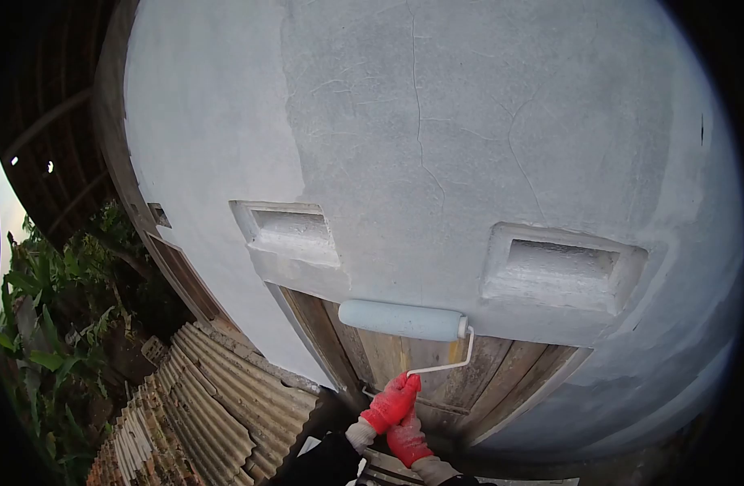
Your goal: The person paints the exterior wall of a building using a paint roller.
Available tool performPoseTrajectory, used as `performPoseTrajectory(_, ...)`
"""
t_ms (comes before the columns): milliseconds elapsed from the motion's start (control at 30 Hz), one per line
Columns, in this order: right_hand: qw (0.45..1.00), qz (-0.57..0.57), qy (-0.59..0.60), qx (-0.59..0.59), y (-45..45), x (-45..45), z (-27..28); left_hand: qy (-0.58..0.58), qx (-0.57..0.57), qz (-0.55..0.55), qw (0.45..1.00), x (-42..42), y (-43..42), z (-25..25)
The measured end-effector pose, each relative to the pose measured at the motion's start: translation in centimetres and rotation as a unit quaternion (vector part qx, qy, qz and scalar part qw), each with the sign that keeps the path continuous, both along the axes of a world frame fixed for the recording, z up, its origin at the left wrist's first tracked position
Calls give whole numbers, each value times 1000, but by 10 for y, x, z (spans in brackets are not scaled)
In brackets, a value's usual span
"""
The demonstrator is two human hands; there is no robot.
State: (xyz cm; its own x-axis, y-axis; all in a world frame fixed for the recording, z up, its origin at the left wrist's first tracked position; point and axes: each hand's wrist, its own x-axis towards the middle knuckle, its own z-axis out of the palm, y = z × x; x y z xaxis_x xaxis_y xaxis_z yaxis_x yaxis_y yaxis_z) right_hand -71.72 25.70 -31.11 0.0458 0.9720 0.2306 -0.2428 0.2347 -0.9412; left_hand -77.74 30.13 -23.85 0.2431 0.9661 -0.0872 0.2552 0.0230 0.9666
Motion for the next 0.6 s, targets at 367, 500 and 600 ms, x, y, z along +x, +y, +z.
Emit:
performPoseTrajectory(367,996,-26,-19,81,73,-13,86,-18,189,22,982,-10,62,156)
performPoseTrajectory(500,997,-18,-32,67,53,-11,54,10,145,25,989,-5,34,81)
performPoseTrajectory(600,998,-12,-19,51,28,-12,31,35,99,22,994,-2,21,35)
